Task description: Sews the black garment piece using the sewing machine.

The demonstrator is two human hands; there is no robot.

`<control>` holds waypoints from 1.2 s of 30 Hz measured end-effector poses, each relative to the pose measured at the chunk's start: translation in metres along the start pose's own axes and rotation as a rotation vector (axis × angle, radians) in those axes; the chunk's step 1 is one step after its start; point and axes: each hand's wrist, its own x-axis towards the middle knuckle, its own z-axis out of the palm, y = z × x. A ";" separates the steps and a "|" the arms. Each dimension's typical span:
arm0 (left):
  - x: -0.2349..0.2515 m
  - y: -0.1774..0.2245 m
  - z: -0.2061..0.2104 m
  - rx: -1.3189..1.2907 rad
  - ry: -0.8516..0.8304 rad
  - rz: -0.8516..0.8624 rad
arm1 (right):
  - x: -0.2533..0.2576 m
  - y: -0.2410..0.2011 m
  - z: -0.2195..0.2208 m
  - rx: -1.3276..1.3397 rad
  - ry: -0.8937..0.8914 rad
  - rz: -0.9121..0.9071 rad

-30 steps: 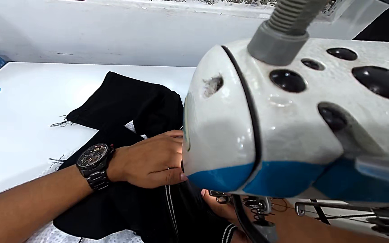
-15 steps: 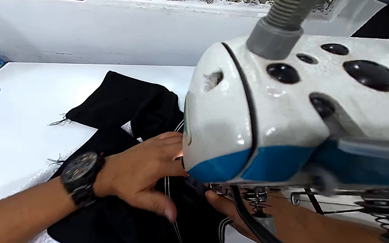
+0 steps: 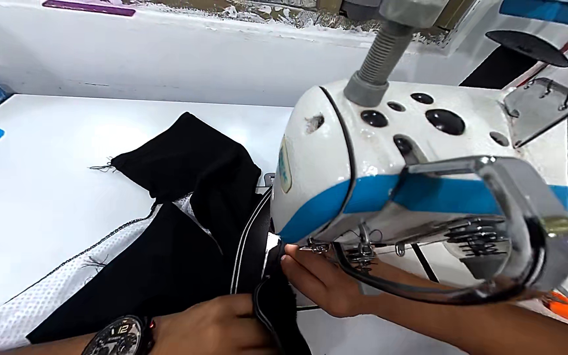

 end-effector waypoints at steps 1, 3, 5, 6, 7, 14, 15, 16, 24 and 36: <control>-0.002 -0.002 0.000 0.004 0.058 -0.043 | 0.000 -0.005 0.007 0.041 0.062 0.055; -0.008 -0.011 -0.003 0.055 0.104 -0.226 | -0.006 -0.013 0.011 0.176 0.102 0.155; -0.013 -0.020 -0.004 0.142 -0.011 -0.399 | -0.019 -0.020 0.001 0.219 0.022 0.200; -0.014 -0.024 -0.002 0.198 -0.073 -0.410 | -0.024 -0.020 -0.006 0.198 -0.033 0.204; -0.015 -0.026 0.001 0.272 -0.130 -0.394 | -0.026 -0.020 -0.013 0.177 -0.073 0.203; -0.004 -0.028 0.007 0.539 -0.261 -0.389 | -0.037 -0.010 -0.019 0.279 -0.200 0.224; -0.003 -0.030 0.005 0.524 -0.282 -0.392 | -0.037 -0.011 -0.019 0.320 -0.211 0.218; -0.002 -0.031 0.003 0.512 -0.290 -0.389 | -0.036 -0.012 -0.019 0.340 -0.208 0.202; -0.002 -0.034 0.000 0.463 -0.262 -0.387 | -0.038 -0.011 -0.020 0.397 -0.295 0.223; 0.000 -0.048 -0.011 0.388 -0.231 -0.357 | -0.031 0.000 -0.024 0.366 -0.365 0.262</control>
